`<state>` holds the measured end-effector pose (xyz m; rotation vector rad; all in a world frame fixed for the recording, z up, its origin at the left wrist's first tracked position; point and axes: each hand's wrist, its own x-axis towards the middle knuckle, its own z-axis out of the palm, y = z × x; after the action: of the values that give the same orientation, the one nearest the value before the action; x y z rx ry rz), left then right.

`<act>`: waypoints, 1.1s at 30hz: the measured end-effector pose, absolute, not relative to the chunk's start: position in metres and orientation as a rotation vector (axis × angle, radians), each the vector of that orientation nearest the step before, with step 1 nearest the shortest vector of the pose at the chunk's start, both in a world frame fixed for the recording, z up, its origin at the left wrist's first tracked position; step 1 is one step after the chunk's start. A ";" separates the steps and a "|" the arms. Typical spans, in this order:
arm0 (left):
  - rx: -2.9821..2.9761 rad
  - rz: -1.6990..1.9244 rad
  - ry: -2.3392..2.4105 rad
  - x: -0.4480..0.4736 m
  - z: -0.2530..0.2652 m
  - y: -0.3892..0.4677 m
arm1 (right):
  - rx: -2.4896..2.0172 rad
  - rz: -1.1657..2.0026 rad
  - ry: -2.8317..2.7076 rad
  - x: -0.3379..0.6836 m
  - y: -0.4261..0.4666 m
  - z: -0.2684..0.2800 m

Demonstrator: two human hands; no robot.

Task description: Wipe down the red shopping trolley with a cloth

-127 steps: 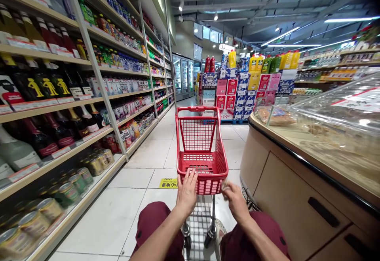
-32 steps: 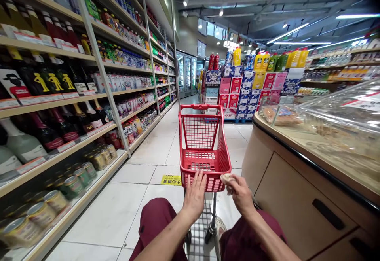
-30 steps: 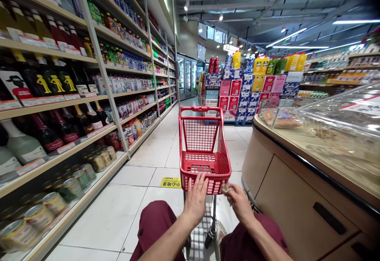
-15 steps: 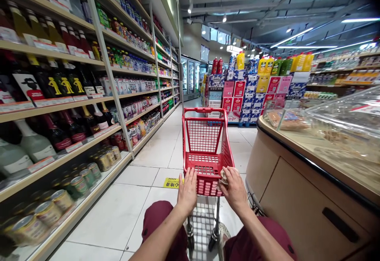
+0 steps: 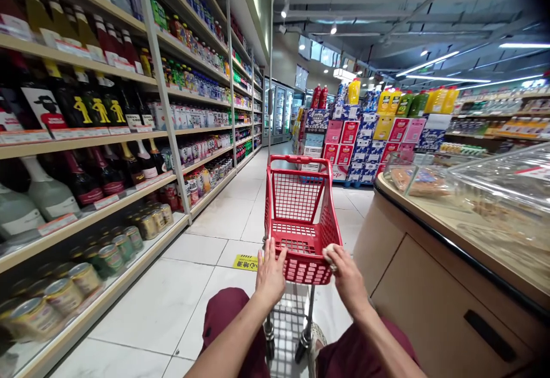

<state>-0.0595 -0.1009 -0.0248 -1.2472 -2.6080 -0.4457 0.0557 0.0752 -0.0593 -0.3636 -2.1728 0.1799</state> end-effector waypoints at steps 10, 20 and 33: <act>-1.223 -0.268 -2.486 -0.068 -0.034 -0.107 | -0.187 0.119 -2.201 0.026 0.042 -0.056; -1.198 -0.151 -2.474 -0.069 -0.038 -0.106 | -0.209 0.059 -2.163 0.007 0.023 -0.056; -1.191 -0.115 -2.477 -0.067 -0.039 -0.107 | -0.162 0.070 -2.148 0.004 0.025 -0.060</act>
<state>-0.0672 -0.1066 -0.0387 -1.1911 -2.4766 -0.1151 0.0039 0.0251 -0.0600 -0.1618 -2.1480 0.0698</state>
